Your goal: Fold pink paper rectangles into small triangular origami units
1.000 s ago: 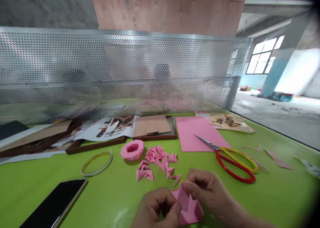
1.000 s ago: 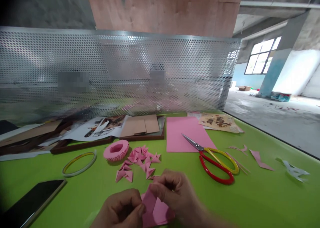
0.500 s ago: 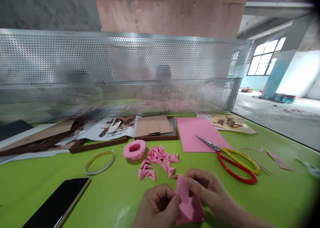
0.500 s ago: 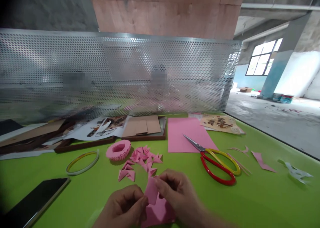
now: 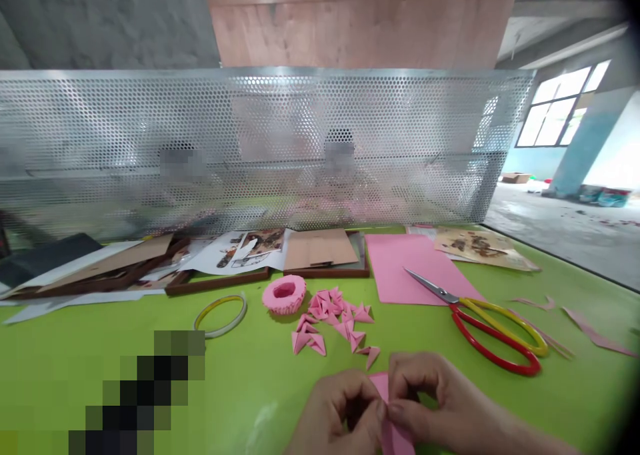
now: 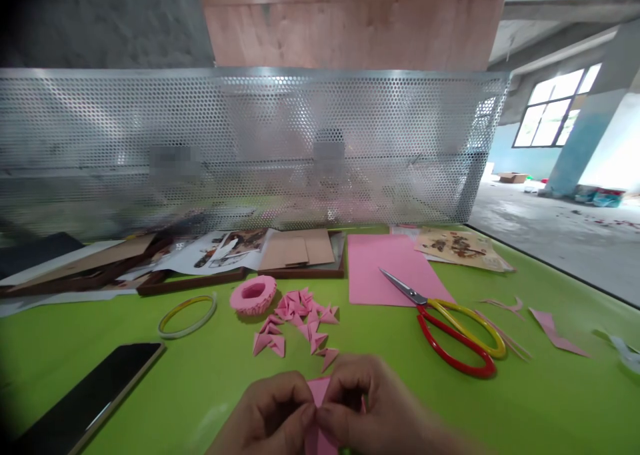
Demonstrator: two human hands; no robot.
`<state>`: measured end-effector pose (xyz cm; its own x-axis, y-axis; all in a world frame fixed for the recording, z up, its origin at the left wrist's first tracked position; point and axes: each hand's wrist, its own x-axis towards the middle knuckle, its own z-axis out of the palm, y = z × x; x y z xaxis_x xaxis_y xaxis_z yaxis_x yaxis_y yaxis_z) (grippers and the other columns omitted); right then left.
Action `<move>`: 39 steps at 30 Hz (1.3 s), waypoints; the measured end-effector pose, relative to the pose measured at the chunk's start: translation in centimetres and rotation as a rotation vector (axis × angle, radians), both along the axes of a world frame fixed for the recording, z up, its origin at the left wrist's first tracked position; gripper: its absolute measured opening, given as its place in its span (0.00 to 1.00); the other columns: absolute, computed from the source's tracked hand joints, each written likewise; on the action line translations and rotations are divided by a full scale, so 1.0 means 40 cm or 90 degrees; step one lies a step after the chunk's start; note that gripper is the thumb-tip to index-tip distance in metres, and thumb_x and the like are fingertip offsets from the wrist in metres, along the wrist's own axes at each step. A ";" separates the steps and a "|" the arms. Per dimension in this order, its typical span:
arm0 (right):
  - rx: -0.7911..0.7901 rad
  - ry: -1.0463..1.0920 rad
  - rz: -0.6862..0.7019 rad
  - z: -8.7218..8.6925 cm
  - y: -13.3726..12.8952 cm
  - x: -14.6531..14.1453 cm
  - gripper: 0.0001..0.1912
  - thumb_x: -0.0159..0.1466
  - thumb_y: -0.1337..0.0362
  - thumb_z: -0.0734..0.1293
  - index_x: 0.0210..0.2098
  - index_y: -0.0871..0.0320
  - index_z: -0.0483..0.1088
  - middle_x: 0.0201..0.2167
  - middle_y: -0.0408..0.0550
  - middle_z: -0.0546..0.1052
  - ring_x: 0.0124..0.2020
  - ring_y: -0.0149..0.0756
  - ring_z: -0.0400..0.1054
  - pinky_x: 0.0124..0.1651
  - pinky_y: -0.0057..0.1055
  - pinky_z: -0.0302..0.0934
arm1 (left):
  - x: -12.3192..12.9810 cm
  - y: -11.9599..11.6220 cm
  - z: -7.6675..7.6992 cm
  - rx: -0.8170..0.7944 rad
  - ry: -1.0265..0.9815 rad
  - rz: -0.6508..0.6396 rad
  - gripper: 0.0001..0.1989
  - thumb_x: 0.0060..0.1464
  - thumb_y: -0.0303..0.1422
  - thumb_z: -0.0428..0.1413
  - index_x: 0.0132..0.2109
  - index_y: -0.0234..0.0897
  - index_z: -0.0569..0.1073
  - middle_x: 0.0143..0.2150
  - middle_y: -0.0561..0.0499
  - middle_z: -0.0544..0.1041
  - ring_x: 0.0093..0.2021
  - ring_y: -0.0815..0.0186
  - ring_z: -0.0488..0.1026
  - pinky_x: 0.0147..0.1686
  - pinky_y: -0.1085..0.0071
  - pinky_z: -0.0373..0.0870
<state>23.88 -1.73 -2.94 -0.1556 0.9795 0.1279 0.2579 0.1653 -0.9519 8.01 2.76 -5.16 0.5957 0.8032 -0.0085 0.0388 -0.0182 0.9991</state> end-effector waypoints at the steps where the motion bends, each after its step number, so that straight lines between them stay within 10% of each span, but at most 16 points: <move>1: -0.005 0.017 -0.010 -0.004 0.001 -0.001 0.18 0.54 0.57 0.68 0.16 0.60 0.62 0.17 0.39 0.62 0.20 0.27 0.55 0.23 0.24 0.48 | 0.001 0.001 0.012 0.000 0.003 -0.008 0.11 0.45 0.36 0.57 0.21 0.36 0.67 0.19 0.56 0.64 0.21 0.71 0.59 0.21 0.75 0.53; 11: -0.010 0.115 -0.094 -0.007 0.010 0.010 0.20 0.59 0.51 0.65 0.21 0.60 0.64 0.17 0.37 0.62 0.19 0.26 0.55 0.22 0.23 0.51 | -0.004 -0.012 0.085 -0.123 0.009 -0.034 0.11 0.46 0.35 0.60 0.21 0.33 0.71 0.17 0.56 0.69 0.20 0.72 0.63 0.22 0.75 0.57; 19: -0.011 0.107 -0.053 -0.008 -0.009 -0.005 0.20 0.60 0.56 0.66 0.48 0.59 0.64 0.34 0.46 0.70 0.31 0.33 0.64 0.32 0.28 0.60 | -0.005 0.008 0.084 -0.141 -0.053 0.152 0.14 0.51 0.30 0.55 0.19 0.35 0.67 0.18 0.58 0.67 0.20 0.74 0.59 0.22 0.78 0.56; 39: 0.060 0.053 -0.092 -0.040 -0.007 -0.018 0.17 0.59 0.69 0.64 0.48 0.59 0.64 0.30 0.46 0.72 0.32 0.36 0.67 0.37 0.33 0.63 | -0.002 0.025 0.042 -0.264 -0.141 0.089 0.10 0.50 0.30 0.56 0.22 0.34 0.70 0.18 0.54 0.70 0.21 0.71 0.64 0.26 0.74 0.60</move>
<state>23.18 -2.01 -4.53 0.0010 0.9739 0.2271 0.2071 0.2220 -0.9528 7.93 3.78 -3.50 0.5065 0.8311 -0.2297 -0.2017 0.3732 0.9056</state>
